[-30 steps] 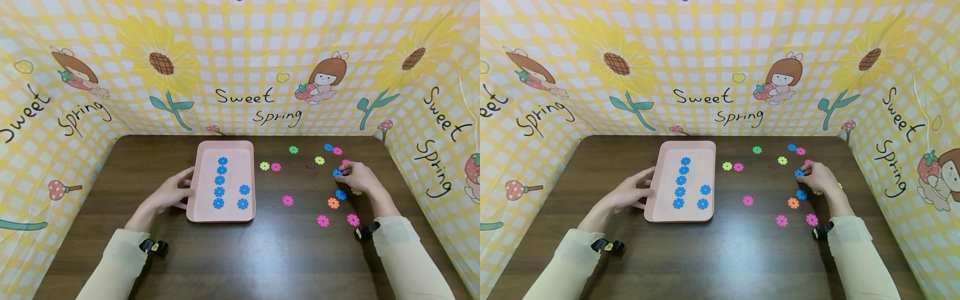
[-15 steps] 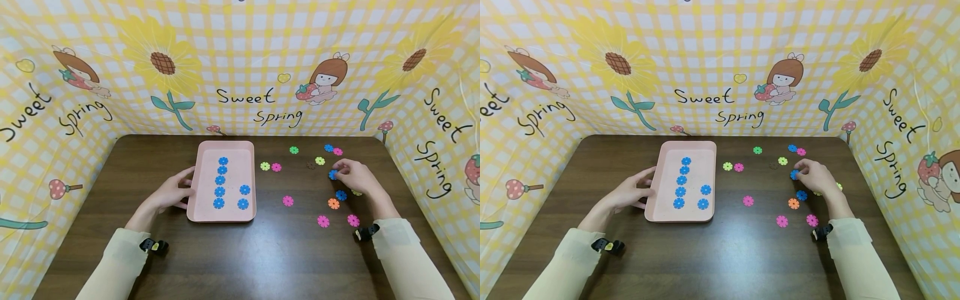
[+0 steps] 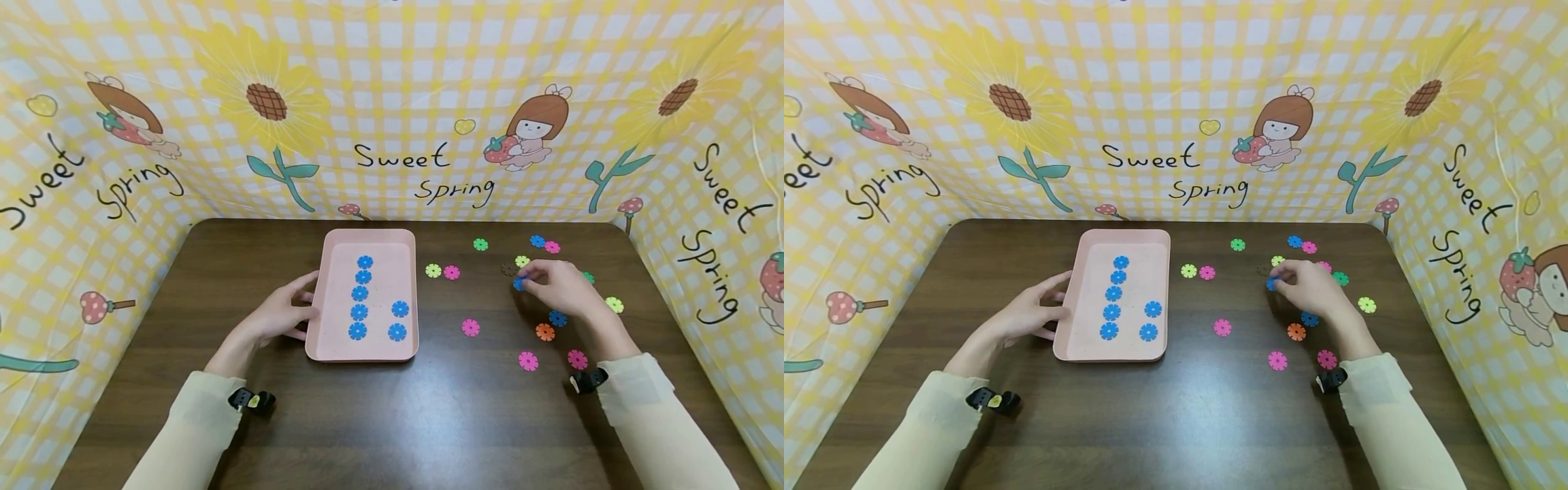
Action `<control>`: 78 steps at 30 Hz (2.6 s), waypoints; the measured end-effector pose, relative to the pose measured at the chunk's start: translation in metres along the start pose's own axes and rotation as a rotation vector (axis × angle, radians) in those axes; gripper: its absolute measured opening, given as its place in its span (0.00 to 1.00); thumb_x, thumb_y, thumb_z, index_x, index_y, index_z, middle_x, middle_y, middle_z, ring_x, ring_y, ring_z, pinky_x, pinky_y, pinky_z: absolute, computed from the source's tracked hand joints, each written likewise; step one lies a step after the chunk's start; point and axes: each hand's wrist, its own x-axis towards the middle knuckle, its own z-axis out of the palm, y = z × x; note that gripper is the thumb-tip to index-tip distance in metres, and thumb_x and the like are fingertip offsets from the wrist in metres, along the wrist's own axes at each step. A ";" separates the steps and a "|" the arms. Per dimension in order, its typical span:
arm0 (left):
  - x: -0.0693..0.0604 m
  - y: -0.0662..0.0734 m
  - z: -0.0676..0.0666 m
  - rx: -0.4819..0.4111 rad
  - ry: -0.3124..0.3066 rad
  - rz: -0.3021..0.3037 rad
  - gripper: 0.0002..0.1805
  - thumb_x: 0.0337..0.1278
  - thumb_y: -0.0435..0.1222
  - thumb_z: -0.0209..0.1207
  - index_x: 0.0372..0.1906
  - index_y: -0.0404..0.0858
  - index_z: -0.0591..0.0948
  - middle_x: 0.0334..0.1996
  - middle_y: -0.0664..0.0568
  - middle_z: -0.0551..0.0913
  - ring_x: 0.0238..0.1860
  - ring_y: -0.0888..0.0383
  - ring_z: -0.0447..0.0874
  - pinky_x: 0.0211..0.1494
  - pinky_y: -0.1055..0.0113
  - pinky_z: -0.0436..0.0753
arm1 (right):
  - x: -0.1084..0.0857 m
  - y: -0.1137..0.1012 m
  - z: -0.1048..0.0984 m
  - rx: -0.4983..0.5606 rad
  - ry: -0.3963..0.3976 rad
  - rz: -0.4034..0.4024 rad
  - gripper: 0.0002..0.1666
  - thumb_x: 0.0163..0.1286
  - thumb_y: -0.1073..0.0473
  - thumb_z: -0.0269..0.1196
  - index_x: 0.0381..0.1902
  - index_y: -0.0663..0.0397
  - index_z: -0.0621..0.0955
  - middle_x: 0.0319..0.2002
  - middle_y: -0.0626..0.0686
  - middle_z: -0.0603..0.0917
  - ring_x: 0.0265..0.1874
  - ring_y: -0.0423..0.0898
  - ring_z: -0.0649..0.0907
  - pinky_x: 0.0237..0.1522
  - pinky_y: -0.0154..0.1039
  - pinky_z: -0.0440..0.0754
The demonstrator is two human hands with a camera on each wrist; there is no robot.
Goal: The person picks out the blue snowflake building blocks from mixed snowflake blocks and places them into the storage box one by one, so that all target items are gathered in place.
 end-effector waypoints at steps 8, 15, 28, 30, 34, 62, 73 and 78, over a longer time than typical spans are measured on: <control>0.000 0.001 0.001 -0.001 -0.002 -0.002 0.45 0.69 0.27 0.58 0.85 0.47 0.53 0.63 0.30 0.69 0.49 0.42 0.86 0.39 0.49 0.90 | 0.006 -0.023 0.013 -0.008 -0.004 -0.071 0.13 0.75 0.56 0.65 0.53 0.52 0.86 0.45 0.54 0.87 0.37 0.50 0.82 0.34 0.44 0.78; -0.001 0.001 0.001 -0.003 -0.006 0.000 0.45 0.69 0.28 0.58 0.85 0.47 0.52 0.63 0.29 0.69 0.49 0.42 0.85 0.39 0.49 0.90 | 0.013 -0.047 0.030 0.046 -0.022 -0.125 0.12 0.75 0.56 0.66 0.52 0.50 0.86 0.45 0.50 0.86 0.29 0.47 0.77 0.31 0.43 0.74; -0.002 0.003 0.001 -0.021 -0.010 0.009 0.46 0.69 0.28 0.58 0.85 0.47 0.51 0.64 0.29 0.68 0.50 0.41 0.85 0.39 0.49 0.90 | 0.028 -0.096 0.066 0.176 -0.029 -0.227 0.09 0.74 0.55 0.67 0.50 0.46 0.87 0.44 0.46 0.87 0.14 0.40 0.63 0.21 0.40 0.68; -0.002 0.002 0.000 -0.019 -0.008 0.004 0.46 0.69 0.28 0.58 0.85 0.47 0.51 0.64 0.30 0.68 0.50 0.42 0.85 0.39 0.49 0.90 | 0.032 -0.101 0.072 0.194 -0.018 -0.247 0.09 0.74 0.55 0.67 0.49 0.45 0.87 0.44 0.45 0.87 0.19 0.39 0.70 0.26 0.40 0.73; 0.000 0.001 -0.001 -0.008 -0.008 0.000 0.45 0.69 0.28 0.58 0.85 0.47 0.52 0.63 0.30 0.68 0.50 0.42 0.85 0.39 0.49 0.90 | 0.039 -0.111 0.082 0.226 0.006 -0.265 0.08 0.74 0.55 0.67 0.49 0.45 0.88 0.44 0.44 0.87 0.35 0.43 0.82 0.49 0.49 0.81; -0.001 0.003 0.001 -0.002 -0.018 0.008 0.45 0.70 0.29 0.59 0.85 0.47 0.51 0.64 0.30 0.67 0.49 0.42 0.85 0.39 0.49 0.90 | 0.073 -0.150 0.127 -0.072 -0.094 -0.276 0.11 0.73 0.55 0.67 0.51 0.48 0.88 0.33 0.42 0.86 0.30 0.39 0.81 0.33 0.34 0.83; 0.000 0.002 0.000 0.024 -0.003 -0.007 0.44 0.70 0.29 0.58 0.85 0.48 0.52 0.64 0.31 0.67 0.49 0.43 0.84 0.39 0.50 0.90 | 0.067 -0.146 0.108 -0.092 0.014 -0.279 0.13 0.74 0.54 0.65 0.53 0.48 0.88 0.46 0.46 0.87 0.41 0.44 0.84 0.45 0.44 0.86; 0.001 0.002 -0.001 0.031 0.000 -0.010 0.44 0.71 0.29 0.58 0.85 0.48 0.52 0.64 0.31 0.67 0.50 0.43 0.84 0.39 0.50 0.90 | 0.060 -0.138 0.096 -0.033 0.032 -0.277 0.13 0.75 0.54 0.65 0.53 0.49 0.88 0.48 0.47 0.87 0.45 0.48 0.85 0.49 0.48 0.85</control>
